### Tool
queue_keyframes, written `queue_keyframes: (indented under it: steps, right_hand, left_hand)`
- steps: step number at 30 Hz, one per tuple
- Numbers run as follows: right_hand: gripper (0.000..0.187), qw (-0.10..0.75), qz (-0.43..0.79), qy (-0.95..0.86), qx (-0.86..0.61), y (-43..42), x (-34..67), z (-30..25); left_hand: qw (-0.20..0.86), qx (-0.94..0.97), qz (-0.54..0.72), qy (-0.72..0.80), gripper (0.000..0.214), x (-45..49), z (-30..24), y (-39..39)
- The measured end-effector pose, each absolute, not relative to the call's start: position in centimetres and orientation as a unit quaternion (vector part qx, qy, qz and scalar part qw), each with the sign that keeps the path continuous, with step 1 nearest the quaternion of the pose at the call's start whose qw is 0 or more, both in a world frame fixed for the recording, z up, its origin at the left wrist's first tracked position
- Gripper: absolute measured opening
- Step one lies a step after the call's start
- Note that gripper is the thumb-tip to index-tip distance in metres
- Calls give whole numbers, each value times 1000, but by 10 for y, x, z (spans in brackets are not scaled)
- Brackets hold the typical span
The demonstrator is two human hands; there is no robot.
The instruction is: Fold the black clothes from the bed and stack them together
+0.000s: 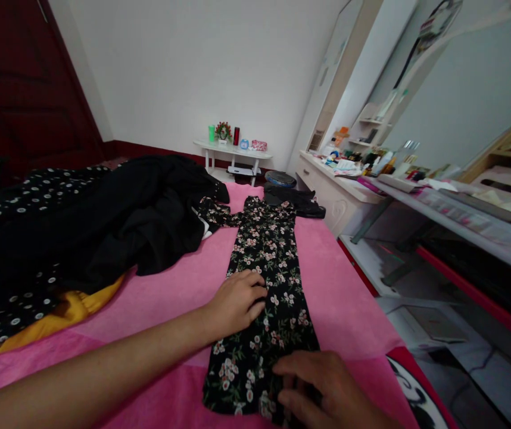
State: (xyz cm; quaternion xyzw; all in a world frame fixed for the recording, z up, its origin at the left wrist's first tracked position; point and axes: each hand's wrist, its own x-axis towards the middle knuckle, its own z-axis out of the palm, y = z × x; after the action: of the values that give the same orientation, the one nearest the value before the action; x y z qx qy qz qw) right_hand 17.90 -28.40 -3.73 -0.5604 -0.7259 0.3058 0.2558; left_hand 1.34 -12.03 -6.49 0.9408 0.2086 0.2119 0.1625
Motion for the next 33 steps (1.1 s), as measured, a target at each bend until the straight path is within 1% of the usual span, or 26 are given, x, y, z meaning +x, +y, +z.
queue_keyframes:
  steps: [2, 5, 7, 8, 10, 11, 13, 14, 16, 18, 19, 22, 26, 28, 31, 33]
  right_hand:
    - [13, 281, 268, -719, -577, -262, 181, -27]
    - [23, 361, 172, -704, -586, -209, 191, -20]
    - [32, 365, 88, -707, -599, -170, 196, -28]
    - [42, 344, 57, -706, -616, -151, 198, -36]
    - [59, 268, 43, -694, -667, -123, 198, -56]
    - [64, 226, 48, -689, -687, -113, 196, -66]
    - [68, 163, 59, -685, -708, -103, 193, -83]
    - [69, 150, 58, -687, -709, -101, 192, -89]
    - [69, 152, 48, -692, -704, -102, 191, -95]
    - [67, 166, 48, -694, -699, -104, 193, -95]
    - [67, 173, 50, -694, -697, -104, 193, -95]
    - [65, 193, 57, -689, -697, -105, 196, -94]
    - [62, 209, 63, -686, -694, -105, 197, -95]
    - [61, 213, 63, -685, -694, -105, 197, -96]
    - [61, 218, 60, -683, -695, -105, 197, -97]
    - [60, 221, 60, -683, -694, -104, 197, -97]
  left_hand:
    - [195, 935, 209, 208, 16, 14, -61, -117]
    - [245, 917, 220, 225, 20, 16, -60, -103]
    - [273, 895, 242, 257, 21, 18, -62, -83]
    - [284, 882, 253, 279, 22, 17, -63, -71]
    - [281, 857, 272, 336, 22, 14, -63, -43]
    - [257, 850, 278, 366, 23, 11, -61, -29]
    - [160, 851, 279, 415, 26, 2, -52, -3]
    - [98, 855, 272, 432, 29, -2, -45, 9]
    - [-16, 855, 248, 454, 36, -8, -32, 28]
    - [-91, 846, 218, 478, 41, -11, -20, 45]
    - [-109, 839, 199, 495, 43, -11, -16, 52]
    - [-105, 819, 137, 548, 42, -8, -8, 72]
    - [-63, 802, 97, 586, 24, 0, -3, 92]
    - [-40, 793, 92, 601, 20, 2, 3, 99]
    - [-22, 774, 117, 622, 25, 5, 20, 111]
    - [-8, 751, 186, 634, 29, 4, 36, 122]
